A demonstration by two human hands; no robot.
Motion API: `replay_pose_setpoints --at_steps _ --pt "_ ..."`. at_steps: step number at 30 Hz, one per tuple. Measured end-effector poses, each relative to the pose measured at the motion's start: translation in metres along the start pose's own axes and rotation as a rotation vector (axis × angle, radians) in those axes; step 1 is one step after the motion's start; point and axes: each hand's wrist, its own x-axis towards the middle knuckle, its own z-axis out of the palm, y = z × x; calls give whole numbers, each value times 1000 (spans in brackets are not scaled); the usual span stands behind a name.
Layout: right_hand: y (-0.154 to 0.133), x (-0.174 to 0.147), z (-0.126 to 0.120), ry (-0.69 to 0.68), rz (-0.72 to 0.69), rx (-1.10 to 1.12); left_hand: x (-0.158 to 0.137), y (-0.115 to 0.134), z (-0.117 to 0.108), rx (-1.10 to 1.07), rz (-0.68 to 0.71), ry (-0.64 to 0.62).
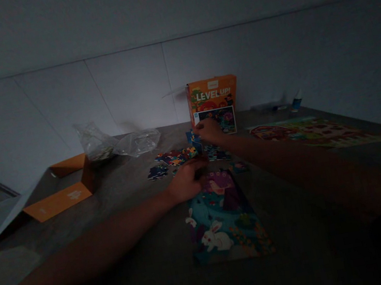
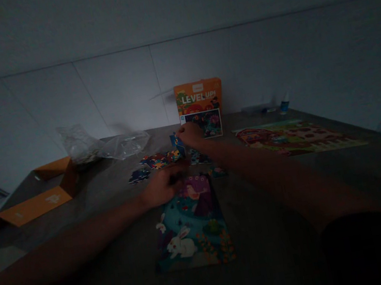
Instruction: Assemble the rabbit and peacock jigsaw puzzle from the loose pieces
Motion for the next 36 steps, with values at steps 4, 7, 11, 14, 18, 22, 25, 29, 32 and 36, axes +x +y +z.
replay_pose_setpoints --at_steps 4,7,11,14,18,22,25,29,32,36 --pt "26 -57 -21 136 15 295 3 -8 2 -286 -158 88" --pt "38 -105 -27 40 1 457 1 -8 3 -294 -144 190" --pt "30 -133 -21 -91 -110 485 -5 -1 1 -118 -76 207" --pt "23 -130 -14 -93 -179 497 -5 -2 -2 -230 -118 306" --pt "24 -125 -9 -95 -188 497 0 -8 -3 -412 -161 345" --pt "25 -129 -10 -91 -220 488 2 -7 -5 -370 -98 317" --pt "25 -130 -12 -112 -285 416 2 -5 -6 -336 -58 287" --pt "33 -119 -14 -122 -264 304 3 -10 -6 -348 -182 342" --pt "41 -111 -14 -148 -190 262 4 -15 -6 -318 -220 339" --pt "43 -109 -12 -158 -179 236 4 -15 -7 -257 -220 332"
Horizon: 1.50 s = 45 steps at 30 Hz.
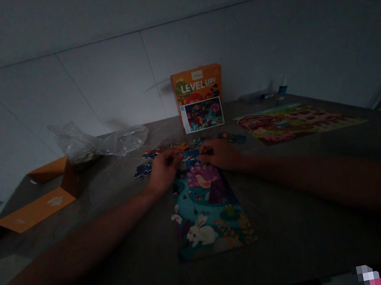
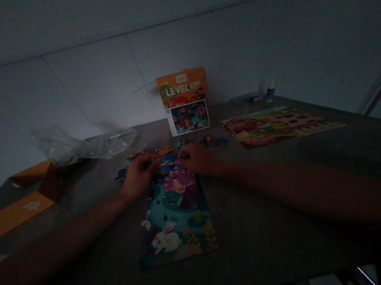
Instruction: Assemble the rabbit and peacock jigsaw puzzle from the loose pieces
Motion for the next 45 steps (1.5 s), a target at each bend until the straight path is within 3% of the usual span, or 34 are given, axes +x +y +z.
replay_pose_setpoints --at_steps 18,24,35,45 --pt "-3 -7 0 67 -133 73 -1 -1 4 -117 -30 103" --pt "-2 -8 -2 70 -135 16 -2 3 5 -140 -14 71" --pt "4 -2 -3 149 -29 116 1 0 4 -77 3 3" --pt "7 1 -5 95 2 101 3 -2 4 -41 -34 6"
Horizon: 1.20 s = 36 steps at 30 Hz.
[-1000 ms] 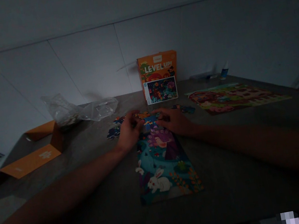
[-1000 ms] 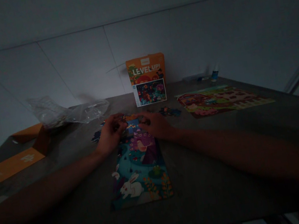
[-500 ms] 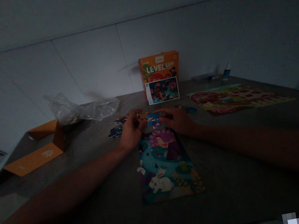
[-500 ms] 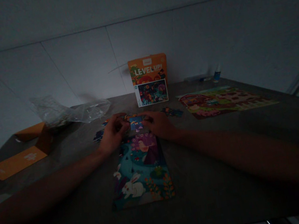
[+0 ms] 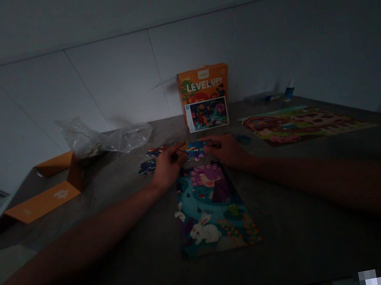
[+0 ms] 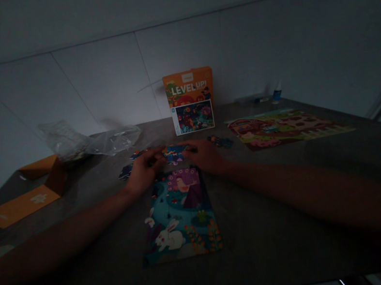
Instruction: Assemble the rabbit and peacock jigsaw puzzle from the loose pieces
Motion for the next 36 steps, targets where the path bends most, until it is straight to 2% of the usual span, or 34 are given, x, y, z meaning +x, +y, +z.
replay_pose_setpoints --at_steps 9,17,26,36 --pt "0 -1 4 -136 42 -1 -1 4 2 240 -15 -59" --pt "2 -1 6 -156 -4 -96 -3 5 2 337 -12 -192" --pt "-4 -3 5 -161 -26 -149 -2 1 2 369 28 -216" --pt "-7 -4 6 -197 -42 -246 -4 -3 2 359 154 -274"
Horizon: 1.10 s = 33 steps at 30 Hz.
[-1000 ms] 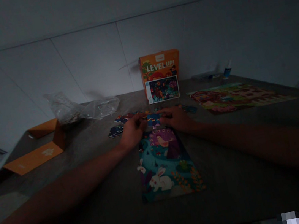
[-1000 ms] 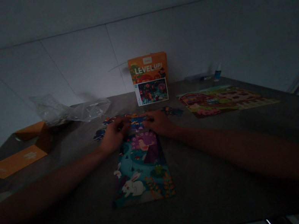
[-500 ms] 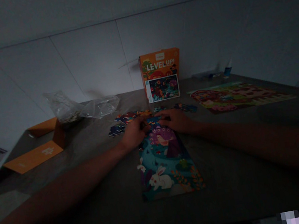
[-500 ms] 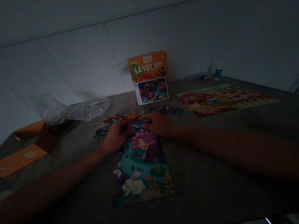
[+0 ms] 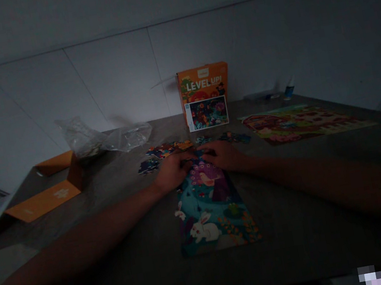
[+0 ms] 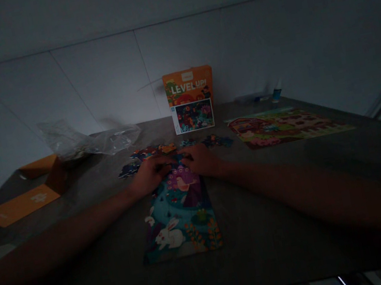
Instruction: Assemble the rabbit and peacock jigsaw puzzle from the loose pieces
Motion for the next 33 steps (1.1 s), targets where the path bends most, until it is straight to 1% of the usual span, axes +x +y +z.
replay_pose_setpoints --at_steps 7,12,14,21,27,33 --pt "-4 -1 -2 -11 -38 -96 -1 0 0 73 86 32" --pt "-2 -2 -1 -16 -80 -154 -1 1 1 159 78 76" --pt "-1 -2 1 -8 -109 -169 -2 2 1 177 79 73" --pt "5 -3 6 19 -206 -202 -4 4 0 163 119 64" --pt "7 -4 7 10 -225 -196 -4 2 2 151 146 41" --pt "4 -6 5 -5 -226 -194 -4 3 3 153 174 48"
